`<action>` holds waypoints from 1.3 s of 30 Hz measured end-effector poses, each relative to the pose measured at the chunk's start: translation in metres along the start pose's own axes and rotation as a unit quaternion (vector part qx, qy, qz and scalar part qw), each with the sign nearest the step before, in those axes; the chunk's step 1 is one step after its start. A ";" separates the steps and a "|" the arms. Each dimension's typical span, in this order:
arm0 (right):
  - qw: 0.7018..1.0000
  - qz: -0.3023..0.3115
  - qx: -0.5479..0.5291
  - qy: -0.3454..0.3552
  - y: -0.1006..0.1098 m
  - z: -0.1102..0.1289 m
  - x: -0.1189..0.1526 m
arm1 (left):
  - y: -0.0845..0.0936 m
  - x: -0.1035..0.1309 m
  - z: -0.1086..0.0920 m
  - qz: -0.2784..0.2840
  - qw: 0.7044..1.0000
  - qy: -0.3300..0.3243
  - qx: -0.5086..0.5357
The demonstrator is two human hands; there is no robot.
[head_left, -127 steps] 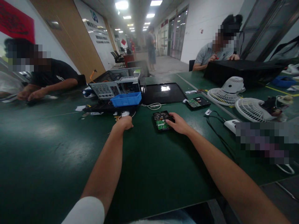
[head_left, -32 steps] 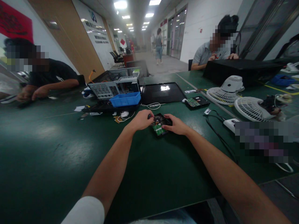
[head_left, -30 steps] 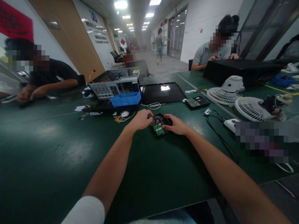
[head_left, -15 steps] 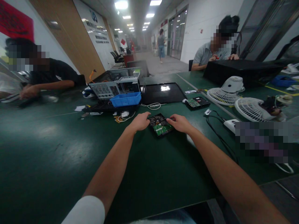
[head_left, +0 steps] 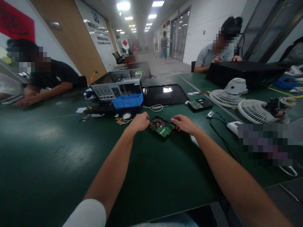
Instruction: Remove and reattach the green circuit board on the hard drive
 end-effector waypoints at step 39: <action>0.986 -0.029 0.107 0.124 -0.017 0.016 0.006 | 0.048 0.011 -0.045 -0.146 0.952 -0.130 0.234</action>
Point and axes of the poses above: each hand's wrist, its own x-axis away from the middle knuckle, its own y-axis out of the back of the hand, z = x × y, the point moved 7 cm from there along -x, towards the middle knuckle, and after that the axes turned 6 degrees about -z, right-handed, at the moved point
